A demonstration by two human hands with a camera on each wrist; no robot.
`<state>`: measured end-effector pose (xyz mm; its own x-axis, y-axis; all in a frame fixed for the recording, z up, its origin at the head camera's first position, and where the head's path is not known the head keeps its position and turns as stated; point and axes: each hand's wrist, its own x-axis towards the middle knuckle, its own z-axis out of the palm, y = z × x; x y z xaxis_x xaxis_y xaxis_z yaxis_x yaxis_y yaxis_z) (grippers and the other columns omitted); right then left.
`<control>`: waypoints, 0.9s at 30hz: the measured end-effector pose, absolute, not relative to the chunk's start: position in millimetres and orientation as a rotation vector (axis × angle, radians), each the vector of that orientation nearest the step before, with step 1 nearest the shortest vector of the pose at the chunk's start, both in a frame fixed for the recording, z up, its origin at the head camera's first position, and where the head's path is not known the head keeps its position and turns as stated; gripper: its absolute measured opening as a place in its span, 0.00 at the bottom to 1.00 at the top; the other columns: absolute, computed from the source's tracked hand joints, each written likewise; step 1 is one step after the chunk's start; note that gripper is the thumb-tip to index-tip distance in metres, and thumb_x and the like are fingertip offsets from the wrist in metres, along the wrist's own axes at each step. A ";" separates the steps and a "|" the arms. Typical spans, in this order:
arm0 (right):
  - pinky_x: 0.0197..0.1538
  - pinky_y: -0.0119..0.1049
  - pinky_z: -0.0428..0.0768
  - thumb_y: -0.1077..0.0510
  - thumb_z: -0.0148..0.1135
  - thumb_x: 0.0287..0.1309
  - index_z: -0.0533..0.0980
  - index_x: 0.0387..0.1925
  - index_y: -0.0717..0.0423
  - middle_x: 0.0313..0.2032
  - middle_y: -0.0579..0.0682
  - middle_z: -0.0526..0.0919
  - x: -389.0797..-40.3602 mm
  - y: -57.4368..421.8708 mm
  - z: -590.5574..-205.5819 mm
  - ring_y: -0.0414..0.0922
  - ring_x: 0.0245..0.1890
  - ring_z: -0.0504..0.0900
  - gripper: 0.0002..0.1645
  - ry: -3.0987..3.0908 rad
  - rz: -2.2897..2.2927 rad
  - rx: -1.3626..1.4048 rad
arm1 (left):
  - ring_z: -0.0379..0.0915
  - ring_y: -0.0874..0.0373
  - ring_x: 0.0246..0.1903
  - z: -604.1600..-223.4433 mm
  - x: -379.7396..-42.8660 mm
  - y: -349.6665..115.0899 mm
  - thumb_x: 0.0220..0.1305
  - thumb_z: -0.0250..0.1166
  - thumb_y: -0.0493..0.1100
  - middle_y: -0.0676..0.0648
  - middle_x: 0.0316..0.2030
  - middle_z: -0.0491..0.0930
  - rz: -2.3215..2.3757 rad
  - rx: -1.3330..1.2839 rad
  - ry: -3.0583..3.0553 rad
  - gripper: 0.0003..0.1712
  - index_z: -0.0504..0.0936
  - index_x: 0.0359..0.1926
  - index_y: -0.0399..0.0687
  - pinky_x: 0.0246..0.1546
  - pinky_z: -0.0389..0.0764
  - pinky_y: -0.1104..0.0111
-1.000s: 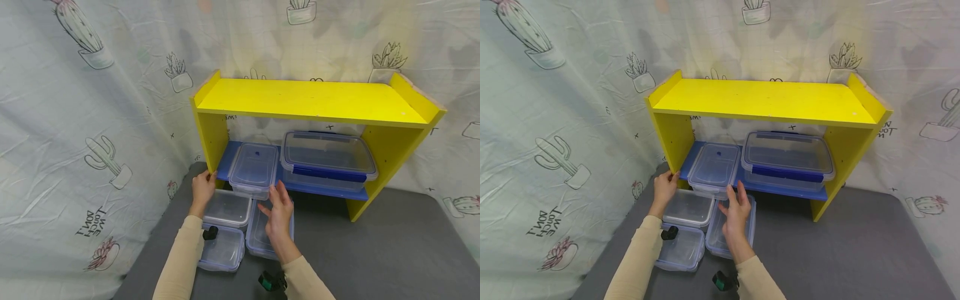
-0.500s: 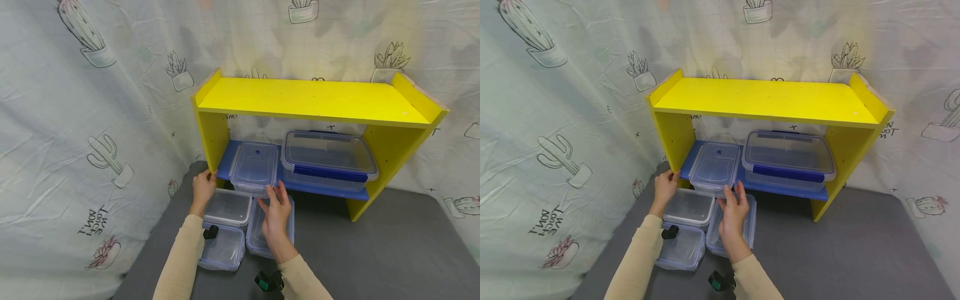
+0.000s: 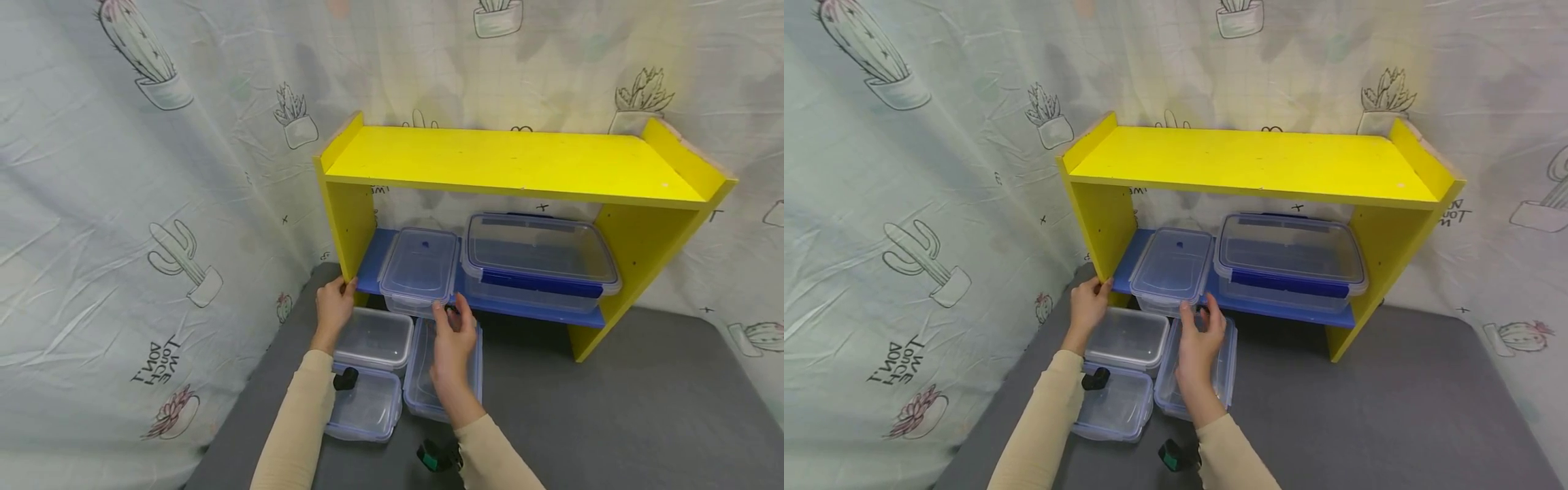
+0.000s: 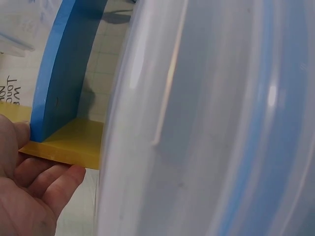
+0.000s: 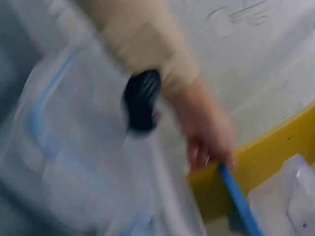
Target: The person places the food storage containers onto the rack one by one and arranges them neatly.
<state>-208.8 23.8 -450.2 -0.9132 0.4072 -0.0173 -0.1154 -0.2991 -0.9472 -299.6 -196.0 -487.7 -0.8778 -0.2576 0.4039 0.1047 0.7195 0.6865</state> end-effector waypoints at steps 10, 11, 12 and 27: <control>0.59 0.59 0.73 0.61 0.65 0.58 0.80 0.51 0.54 0.59 0.59 0.77 -216.3 29.8 -448.8 0.62 0.63 0.72 0.18 -1.951 0.657 0.572 | 0.61 0.56 0.14 -486.6 -297.8 -196.7 0.69 0.61 0.48 0.47 0.14 0.69 -1.014 0.106 -2.431 0.18 0.78 0.25 0.42 0.17 0.58 0.68; 0.59 0.60 0.72 0.60 0.64 0.60 0.80 0.52 0.53 0.60 0.58 0.77 -217.6 30.5 -447.9 0.61 0.64 0.72 0.18 -1.982 0.602 0.602 | 0.61 0.56 0.14 -486.5 -298.1 -196.2 0.69 0.61 0.48 0.47 0.14 0.69 -1.013 0.106 -2.429 0.18 0.78 0.25 0.42 0.17 0.58 0.68; 0.59 0.60 0.73 0.59 0.64 0.61 0.79 0.53 0.51 0.60 0.57 0.76 -218.8 31.2 -447.1 0.61 0.64 0.71 0.18 -2.017 0.558 0.617 | 0.60 0.56 0.14 -486.3 -298.4 -195.7 0.69 0.61 0.48 0.47 0.14 0.69 -1.011 0.104 -2.428 0.18 0.78 0.24 0.42 0.17 0.58 0.68; 0.63 0.63 0.67 0.56 0.69 0.56 0.76 0.60 0.47 0.64 0.58 0.73 -236.8 37.5 -448.1 0.62 0.68 0.66 0.28 -2.270 0.427 0.607 | 0.63 0.54 0.15 -485.3 -299.3 -193.5 0.68 0.61 0.48 0.46 0.15 0.72 -1.019 0.115 -2.433 0.18 0.79 0.25 0.42 0.19 0.60 0.67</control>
<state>-236.8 37.5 -448.1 -0.6176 -0.2958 0.7287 -0.5403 0.8329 -0.1198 -299.3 -193.5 -485.3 -0.8736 -0.2610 0.4108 0.1098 0.7166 0.6888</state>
